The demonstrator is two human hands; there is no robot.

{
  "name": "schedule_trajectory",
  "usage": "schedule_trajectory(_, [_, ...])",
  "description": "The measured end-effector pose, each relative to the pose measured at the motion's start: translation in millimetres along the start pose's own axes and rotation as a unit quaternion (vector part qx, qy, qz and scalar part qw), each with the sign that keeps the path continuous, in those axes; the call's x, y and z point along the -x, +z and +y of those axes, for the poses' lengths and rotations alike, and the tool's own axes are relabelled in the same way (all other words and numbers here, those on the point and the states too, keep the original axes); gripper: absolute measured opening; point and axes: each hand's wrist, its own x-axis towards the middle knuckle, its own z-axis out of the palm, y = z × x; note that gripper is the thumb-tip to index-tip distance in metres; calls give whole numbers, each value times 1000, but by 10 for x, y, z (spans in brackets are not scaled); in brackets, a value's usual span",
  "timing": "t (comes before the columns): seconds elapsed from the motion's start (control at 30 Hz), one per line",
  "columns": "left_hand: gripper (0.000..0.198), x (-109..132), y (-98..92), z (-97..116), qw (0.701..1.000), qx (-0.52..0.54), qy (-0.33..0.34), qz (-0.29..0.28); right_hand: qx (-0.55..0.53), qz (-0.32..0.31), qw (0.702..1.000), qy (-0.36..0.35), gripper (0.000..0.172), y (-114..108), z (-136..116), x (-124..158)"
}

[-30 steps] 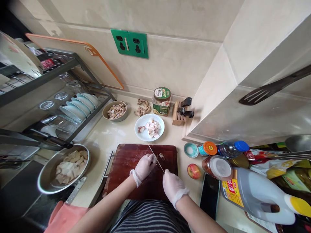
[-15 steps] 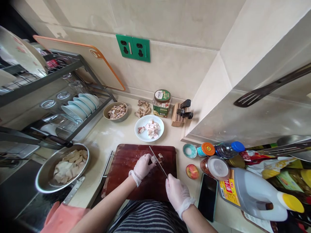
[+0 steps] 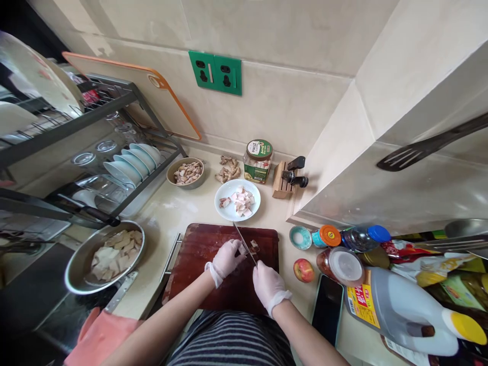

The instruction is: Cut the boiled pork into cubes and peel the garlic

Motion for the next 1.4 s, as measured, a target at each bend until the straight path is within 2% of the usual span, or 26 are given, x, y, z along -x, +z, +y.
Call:
schedule_trajectory(0.13, [7,2,-5,7,1000,-1,-26,-10,1,24,1000,3,27,-74,70,128])
schedule_trajectory(0.23, [6,15,-19,16,999,-20,-22,-24,7,24,1000,19,27,-134,80,213])
schedule_trajectory(0.43, [39,52,-3,52,1000,-22,-22,3,-20,22,999,17,28,-100,105,220])
schedule_trajectory(0.63, [25,-2,3,139,996,-92,1,20,-19,28,999,25,28,-76,86,249])
schedule_trajectory(0.77, [17,67,-68,181,989,-139,12,52,-40,20,999,21,26,-100,25,303])
schedule_trajectory(0.9, [15,153,-93,202,988,-152,-24,22,-55,9,998,17,26,-25,10,331])
schedule_trajectory(1.0, [16,177,-44,184,990,-139,-30,-17,-40,-6,999,26,26,60,-17,313])
schedule_trajectory(1.1, [15,198,14,136,994,-102,6,-24,-31,-19,999,37,26,97,-105,232])
schedule_trajectory(1.23, [15,241,76,57,998,-51,32,-8,-20,-3,999,31,26,87,-198,45])
schedule_trajectory(1.33, [19,265,129,-3,1000,-2,21,21,-29,9,999,17,26,72,-112,9])
schedule_trajectory(1.4, [26,267,160,-35,999,32,-1,42,-28,11,999,14,26,55,-7,87])
